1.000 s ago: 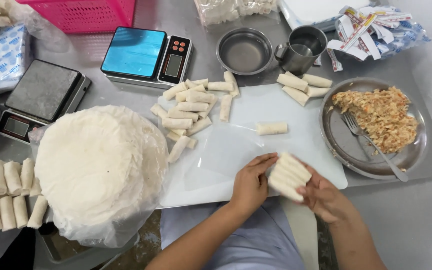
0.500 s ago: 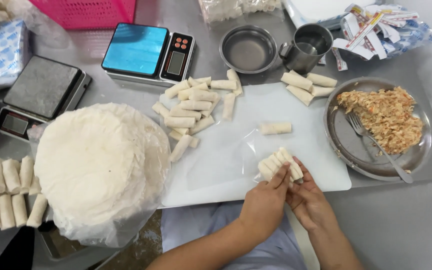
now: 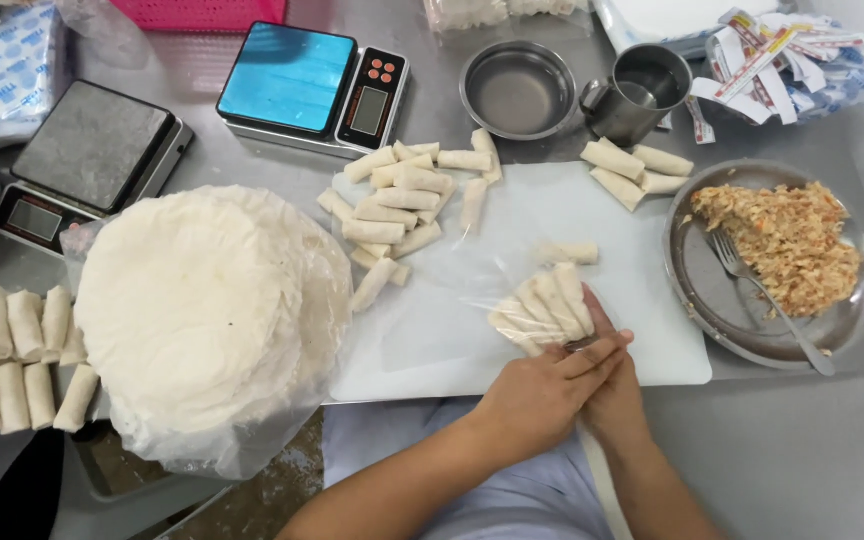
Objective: The person organizes and packs spring rolls into plastic bags on a table using their hands.
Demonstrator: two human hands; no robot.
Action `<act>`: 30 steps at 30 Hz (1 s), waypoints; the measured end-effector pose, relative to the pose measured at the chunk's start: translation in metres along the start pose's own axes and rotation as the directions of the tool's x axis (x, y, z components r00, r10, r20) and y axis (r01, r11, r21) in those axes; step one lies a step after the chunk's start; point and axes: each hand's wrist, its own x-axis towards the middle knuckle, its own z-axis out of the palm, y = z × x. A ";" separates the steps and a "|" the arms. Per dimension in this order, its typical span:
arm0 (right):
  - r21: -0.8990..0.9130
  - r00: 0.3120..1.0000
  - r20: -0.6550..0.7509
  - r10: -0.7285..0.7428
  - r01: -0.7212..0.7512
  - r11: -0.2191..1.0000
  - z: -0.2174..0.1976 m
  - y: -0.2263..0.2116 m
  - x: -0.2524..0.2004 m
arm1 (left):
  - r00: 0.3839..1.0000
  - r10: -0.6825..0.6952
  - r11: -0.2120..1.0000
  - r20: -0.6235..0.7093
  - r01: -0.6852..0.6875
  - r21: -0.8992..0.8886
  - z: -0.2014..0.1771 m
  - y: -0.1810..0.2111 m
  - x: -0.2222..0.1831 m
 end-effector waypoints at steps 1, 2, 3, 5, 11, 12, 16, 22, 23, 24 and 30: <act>-0.002 1.000 0.004 0.000 0.000 1.000 -0.005 0.009 0.005 | 1.000 -0.004 1.000 -0.002 0.004 0.000 -0.004 -0.002 -0.002; 0.009 0.993 0.078 -0.091 0.090 0.996 -0.011 0.017 0.009 | 0.998 -0.027 0.998 -0.063 0.023 -0.063 -0.007 -0.005 -0.003; 0.029 0.974 0.144 -0.177 0.175 0.984 -0.016 0.026 0.013 | 0.992 -0.051 0.991 -0.116 0.035 -0.129 -0.011 -0.007 -0.005; -0.129 0.973 0.181 -0.142 0.167 0.978 -0.016 0.032 0.013 | 0.990 -0.061 0.989 -0.130 0.043 -0.141 -0.014 -0.007 -0.005; 0.299 0.946 0.265 -0.187 0.103 0.949 -0.010 0.058 0.037 | 0.998 0.020 0.998 -0.062 -0.023 -0.052 0.012 -0.009 -0.012; 0.709 0.956 0.188 -0.224 0.026 0.704 -0.008 0.083 0.046 | 0.999 0.035 0.999 -0.021 -0.034 0.024 0.016 -0.007 -0.013; 0.505 0.970 0.103 -0.219 0.139 0.852 -0.007 0.074 0.043 | 0.992 0.113 0.992 -0.048 -0.111 0.054 0.009 0.012 -0.016; 0.374 0.991 0.016 -0.136 0.121 0.920 0.005 0.026 0.034 | 0.983 0.143 0.990 -0.111 -0.144 0.005 0.030 0.034 -0.029; 0.802 0.943 0.332 -0.031 -0.265 0.536 -0.003 0.036 0.044 | 0.989 0.128 0.985 -0.078 -0.136 -0.103 0.031 0.036 -0.032; 0.781 0.781 0.612 -0.129 -0.622 -0.058 -0.011 0.046 0.054 | 0.992 0.117 0.970 -0.044 -0.123 -0.210 0.033 0.038 -0.035; 0.406 0.989 -0.075 -0.129 0.149 0.902 0.006 0.025 0.003 | 0.703 -0.364 0.892 -0.612 0.074 -0.445 -0.013 -0.029 -0.049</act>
